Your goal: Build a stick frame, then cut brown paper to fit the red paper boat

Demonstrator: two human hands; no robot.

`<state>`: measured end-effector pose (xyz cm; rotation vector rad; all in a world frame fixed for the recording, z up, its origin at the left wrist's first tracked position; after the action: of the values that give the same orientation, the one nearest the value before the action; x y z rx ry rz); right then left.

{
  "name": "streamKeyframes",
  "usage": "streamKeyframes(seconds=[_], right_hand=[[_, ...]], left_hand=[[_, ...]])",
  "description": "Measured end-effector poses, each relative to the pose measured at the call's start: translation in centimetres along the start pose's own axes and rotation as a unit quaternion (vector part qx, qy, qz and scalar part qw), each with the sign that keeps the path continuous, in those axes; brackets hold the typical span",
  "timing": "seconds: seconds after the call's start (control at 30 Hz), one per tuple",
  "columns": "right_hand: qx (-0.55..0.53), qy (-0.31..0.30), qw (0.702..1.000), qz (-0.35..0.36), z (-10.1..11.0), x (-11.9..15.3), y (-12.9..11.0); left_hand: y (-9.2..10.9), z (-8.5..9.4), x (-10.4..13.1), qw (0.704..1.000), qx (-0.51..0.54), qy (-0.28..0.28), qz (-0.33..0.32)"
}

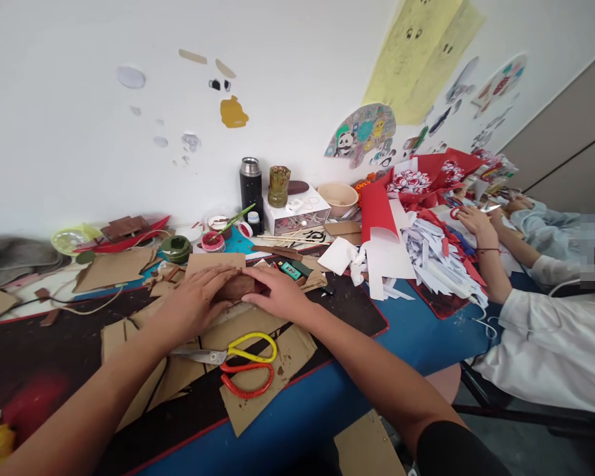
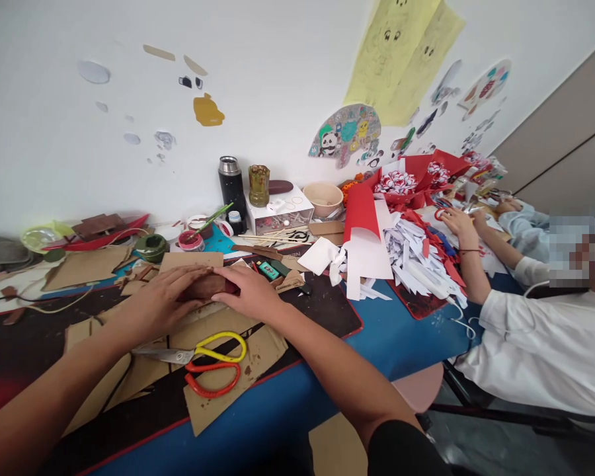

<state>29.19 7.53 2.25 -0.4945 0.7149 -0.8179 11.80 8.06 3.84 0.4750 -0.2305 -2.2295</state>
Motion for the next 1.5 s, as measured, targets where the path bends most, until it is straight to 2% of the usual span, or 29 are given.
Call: streamKeyframes(seconds=[0.23, 0.33, 0.5, 0.67, 0.83, 1.03, 1.2, 1.33, 1.5], right_hand=[[0.023, 0.033, 0.999, 0.002, 0.6, 1.1, 0.1], [0.021, 0.039, 0.999, 0.019, 0.6, 1.3, -0.3], [0.026, 0.042, 0.999, 0.020, 0.6, 1.3, -0.6], [0.027, 0.027, 0.999, 0.026, 0.3, 1.4, -0.5], [0.015, 0.041, 0.999, -0.001, 0.6, 1.6, -0.2], [0.024, 0.016, 1.000, -0.008, -0.1, 1.2, -0.4], [0.017, 0.016, 0.999, -0.022, -0.3, 1.0, -0.1], [-0.003, 0.025, 0.999, -0.026, -0.1, 0.9, 0.0], [-0.020, 0.039, 0.999, -0.030, 0.0, 0.6, 0.0]], left_hand=[[-1.0, -0.8, 0.7, 0.999, -0.037, 0.013, 0.005], [-0.3, -0.7, 0.8, 0.998, -0.063, 0.013, -0.005], [1.3, -0.5, 1.7, 0.994, -0.087, 0.051, -0.045], [1.3, -1.3, 2.2, 0.992, -0.100, 0.058, -0.054], [1.1, -1.8, 2.2, 0.992, -0.112, 0.048, -0.045], [1.7, -2.0, 2.6, 0.989, -0.125, 0.061, -0.055], [1.8, -2.1, 2.5, 0.990, -0.127, 0.057, -0.037], [1.5, -2.3, 2.4, 0.992, -0.115, 0.050, -0.019], [1.6, -2.2, 2.3, 0.992, -0.108, 0.064, -0.026]])
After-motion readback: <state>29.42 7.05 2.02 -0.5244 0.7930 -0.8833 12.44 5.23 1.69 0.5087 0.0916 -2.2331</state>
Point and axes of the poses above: each hand's wrist, its own x-axis away from the middle knuckle, its own z-axis out of the back of the hand, y = z × x, the point moved 8 cm from there along -x, towards the middle knuckle, and after that the axes turned 6 degrees about z, right-handed, at the moved point
